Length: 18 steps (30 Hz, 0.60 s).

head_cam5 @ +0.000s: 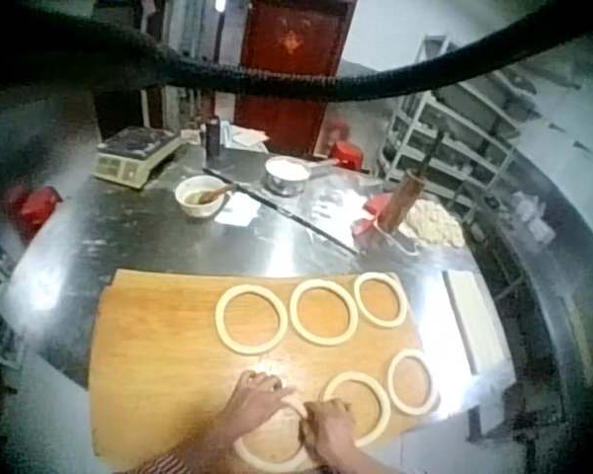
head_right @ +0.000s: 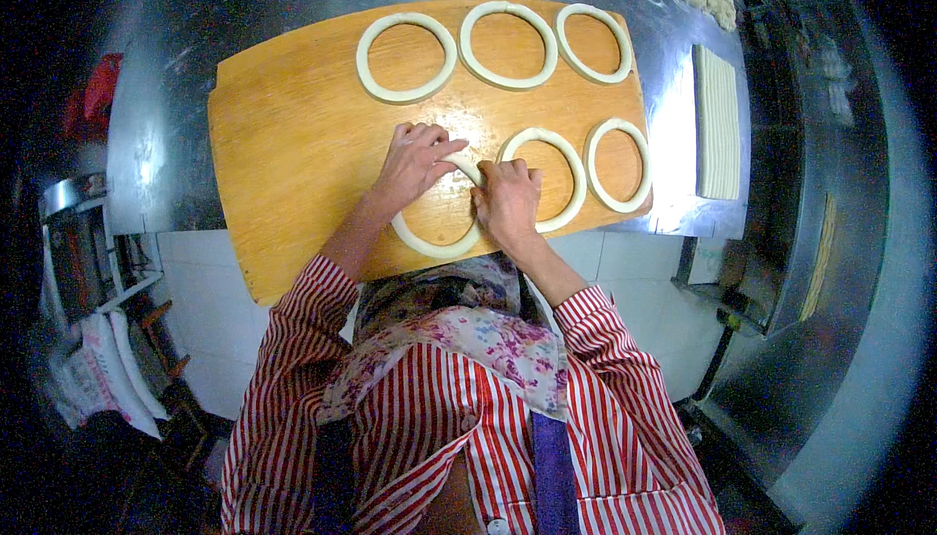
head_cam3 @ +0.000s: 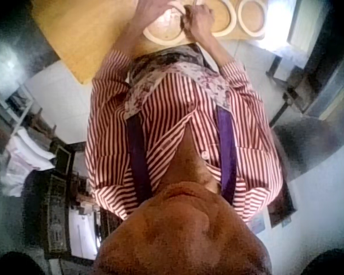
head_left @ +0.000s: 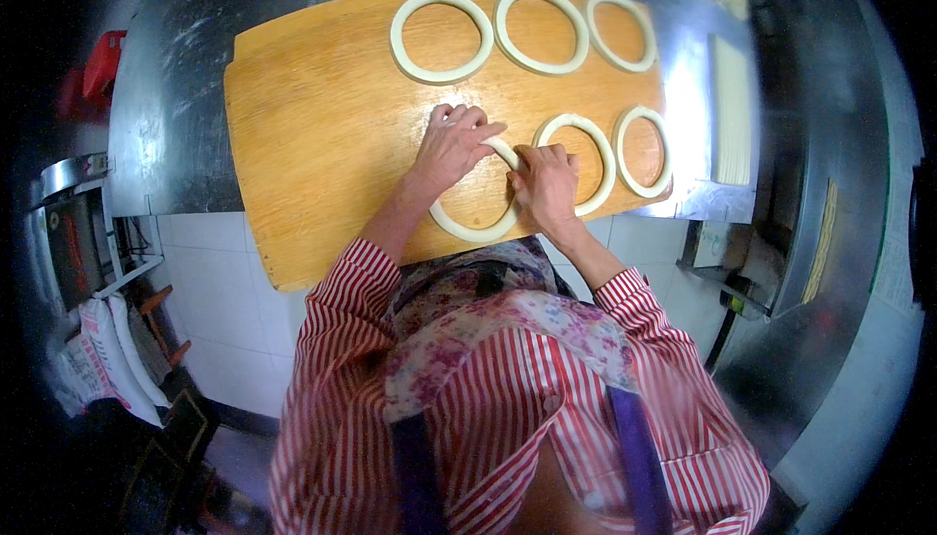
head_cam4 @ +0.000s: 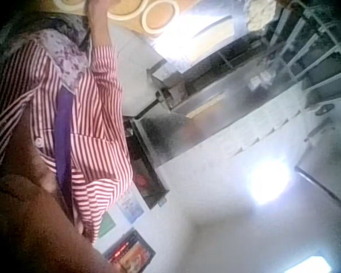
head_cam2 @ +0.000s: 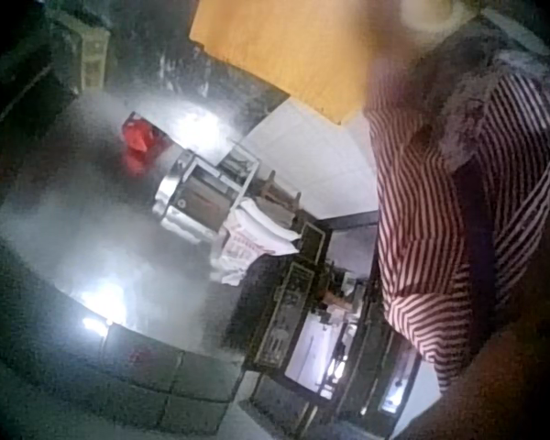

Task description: The person shapes long strips of dough into circular rings on a wooden board. They repeatedly pick up a strip, form it into a circle, and press the ends together to seal the ring, arranging the finished rings in rows.

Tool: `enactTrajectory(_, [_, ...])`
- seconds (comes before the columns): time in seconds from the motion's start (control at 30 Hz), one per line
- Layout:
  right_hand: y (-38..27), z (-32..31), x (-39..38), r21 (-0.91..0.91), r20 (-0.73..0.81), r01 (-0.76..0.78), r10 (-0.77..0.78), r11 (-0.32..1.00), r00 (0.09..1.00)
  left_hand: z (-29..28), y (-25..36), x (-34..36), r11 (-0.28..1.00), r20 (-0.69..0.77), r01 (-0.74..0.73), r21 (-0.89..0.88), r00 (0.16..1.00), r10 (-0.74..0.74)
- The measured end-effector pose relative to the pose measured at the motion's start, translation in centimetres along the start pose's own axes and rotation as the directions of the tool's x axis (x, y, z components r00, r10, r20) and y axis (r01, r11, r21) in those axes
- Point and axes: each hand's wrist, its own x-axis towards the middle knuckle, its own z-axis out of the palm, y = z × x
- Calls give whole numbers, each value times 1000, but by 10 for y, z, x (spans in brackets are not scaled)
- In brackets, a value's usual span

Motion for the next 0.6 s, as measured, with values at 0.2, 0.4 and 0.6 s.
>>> enactTrajectory(0.2, [-8, 6, 26, 130, -98, 118, -106, 985, 990, -15, 21, -42, 932, -197, 363, 21, 915, -352])
enactTrajectory(0.4, [-4, 21, 38, 153, -58, 67, -58, 986, 997, 4, 6, -66, 934, -231, 356, -14, 908, -349])
enactTrajectory(0.6, [-6, 21, 39, 181, -16, 31, -28, 983, 999, -4, 15, -47, 962, -224, 273, 22, 939, -261])
